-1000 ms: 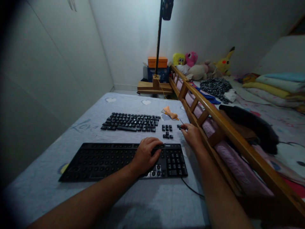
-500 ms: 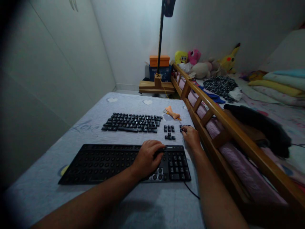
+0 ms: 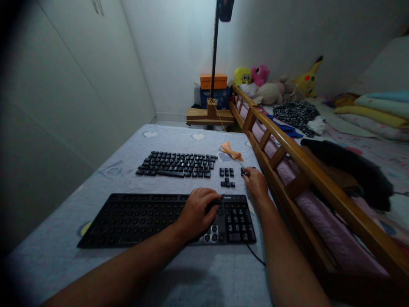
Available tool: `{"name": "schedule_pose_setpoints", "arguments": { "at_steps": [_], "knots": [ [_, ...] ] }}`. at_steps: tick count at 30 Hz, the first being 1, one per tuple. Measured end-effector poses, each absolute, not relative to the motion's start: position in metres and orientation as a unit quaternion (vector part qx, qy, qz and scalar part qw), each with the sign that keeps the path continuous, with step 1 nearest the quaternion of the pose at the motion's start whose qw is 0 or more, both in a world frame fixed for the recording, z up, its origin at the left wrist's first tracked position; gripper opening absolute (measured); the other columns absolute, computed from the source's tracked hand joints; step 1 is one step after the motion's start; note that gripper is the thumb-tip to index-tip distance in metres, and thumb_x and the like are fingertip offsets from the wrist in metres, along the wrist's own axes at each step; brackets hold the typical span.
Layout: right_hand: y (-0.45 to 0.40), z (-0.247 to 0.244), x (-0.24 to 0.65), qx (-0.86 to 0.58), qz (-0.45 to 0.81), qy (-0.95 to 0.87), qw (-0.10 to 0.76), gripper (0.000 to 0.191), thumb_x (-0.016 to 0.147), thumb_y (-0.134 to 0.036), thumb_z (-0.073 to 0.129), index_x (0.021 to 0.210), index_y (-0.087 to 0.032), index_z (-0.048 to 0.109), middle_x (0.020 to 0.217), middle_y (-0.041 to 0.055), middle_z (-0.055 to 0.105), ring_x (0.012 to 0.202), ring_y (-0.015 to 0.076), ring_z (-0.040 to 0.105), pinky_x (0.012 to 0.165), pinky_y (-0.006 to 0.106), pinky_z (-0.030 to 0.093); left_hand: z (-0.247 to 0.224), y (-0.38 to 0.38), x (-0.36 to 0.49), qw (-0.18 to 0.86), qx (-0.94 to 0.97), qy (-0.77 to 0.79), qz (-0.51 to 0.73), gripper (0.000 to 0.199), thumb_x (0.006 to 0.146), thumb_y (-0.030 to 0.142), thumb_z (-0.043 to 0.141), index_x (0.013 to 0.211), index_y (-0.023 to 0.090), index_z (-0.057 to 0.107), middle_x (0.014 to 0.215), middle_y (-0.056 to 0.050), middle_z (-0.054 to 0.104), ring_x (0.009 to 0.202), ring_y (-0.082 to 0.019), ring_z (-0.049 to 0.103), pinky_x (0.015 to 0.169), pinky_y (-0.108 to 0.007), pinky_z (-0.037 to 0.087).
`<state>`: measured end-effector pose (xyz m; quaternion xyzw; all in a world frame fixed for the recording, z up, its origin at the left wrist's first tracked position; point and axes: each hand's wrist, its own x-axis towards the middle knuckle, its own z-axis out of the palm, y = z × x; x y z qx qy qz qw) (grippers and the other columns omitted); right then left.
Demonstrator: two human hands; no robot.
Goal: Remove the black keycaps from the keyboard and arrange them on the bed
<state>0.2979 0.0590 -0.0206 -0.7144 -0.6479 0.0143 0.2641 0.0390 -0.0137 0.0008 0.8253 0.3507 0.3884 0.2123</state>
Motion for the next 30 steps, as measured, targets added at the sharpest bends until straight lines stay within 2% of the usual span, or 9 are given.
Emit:
{"name": "schedule_pose_setpoints", "arguments": {
  "at_steps": [6, 18, 24, 30],
  "knots": [
    [0.0585, -0.0187, 0.297, -0.714, 0.019, -0.647, 0.265, 0.021, 0.078, -0.02, 0.058, 0.094, -0.019, 0.071, 0.084, 0.0066, 0.071, 0.074, 0.0197, 0.063, 0.071, 0.03, 0.045, -0.0018, -0.013, 0.0388, 0.204, 0.829, 0.344, 0.391, 0.024, 0.082, 0.012, 0.06, 0.105, 0.02, 0.064, 0.104, -0.006, 0.068, 0.1, -0.024, 0.061, 0.091, -0.043, 0.046],
    [0.0612, -0.0202, 0.3007, -0.718, 0.022, -0.643, 0.267, 0.02, 0.078, -0.017, 0.057, 0.091, -0.02, 0.072, 0.088, 0.0065, 0.072, 0.08, 0.0202, 0.063, 0.076, 0.03, 0.046, -0.0007, -0.013, 0.0388, 0.21, 0.83, 0.347, 0.382, 0.024, 0.082, 0.013, 0.059, 0.104, 0.021, 0.065, 0.103, -0.006, 0.069, 0.099, -0.024, 0.061, 0.091, -0.044, 0.046],
    [0.0623, -0.0206, 0.3005, -0.72, 0.028, -0.641, 0.264, 0.022, 0.079, -0.017, 0.057, 0.093, -0.017, 0.074, 0.091, 0.0096, 0.072, 0.081, 0.0217, 0.065, 0.078, 0.032, 0.046, -0.0008, -0.0136, 0.039, 0.198, 0.831, 0.346, 0.387, 0.023, 0.082, 0.012, 0.06, 0.104, 0.019, 0.065, 0.103, -0.006, 0.069, 0.098, -0.024, 0.061, 0.09, -0.043, 0.046],
    [0.0617, -0.0209, 0.3003, -0.72, 0.03, -0.635, 0.279, 0.025, 0.078, -0.019, 0.057, 0.097, -0.019, 0.073, 0.09, 0.0081, 0.072, 0.078, 0.0207, 0.063, 0.076, 0.031, 0.046, -0.002, -0.0129, 0.0391, 0.2, 0.833, 0.342, 0.386, 0.024, 0.083, 0.012, 0.06, 0.104, 0.019, 0.065, 0.103, -0.006, 0.069, 0.099, -0.024, 0.061, 0.091, -0.042, 0.046]
  ]
}}
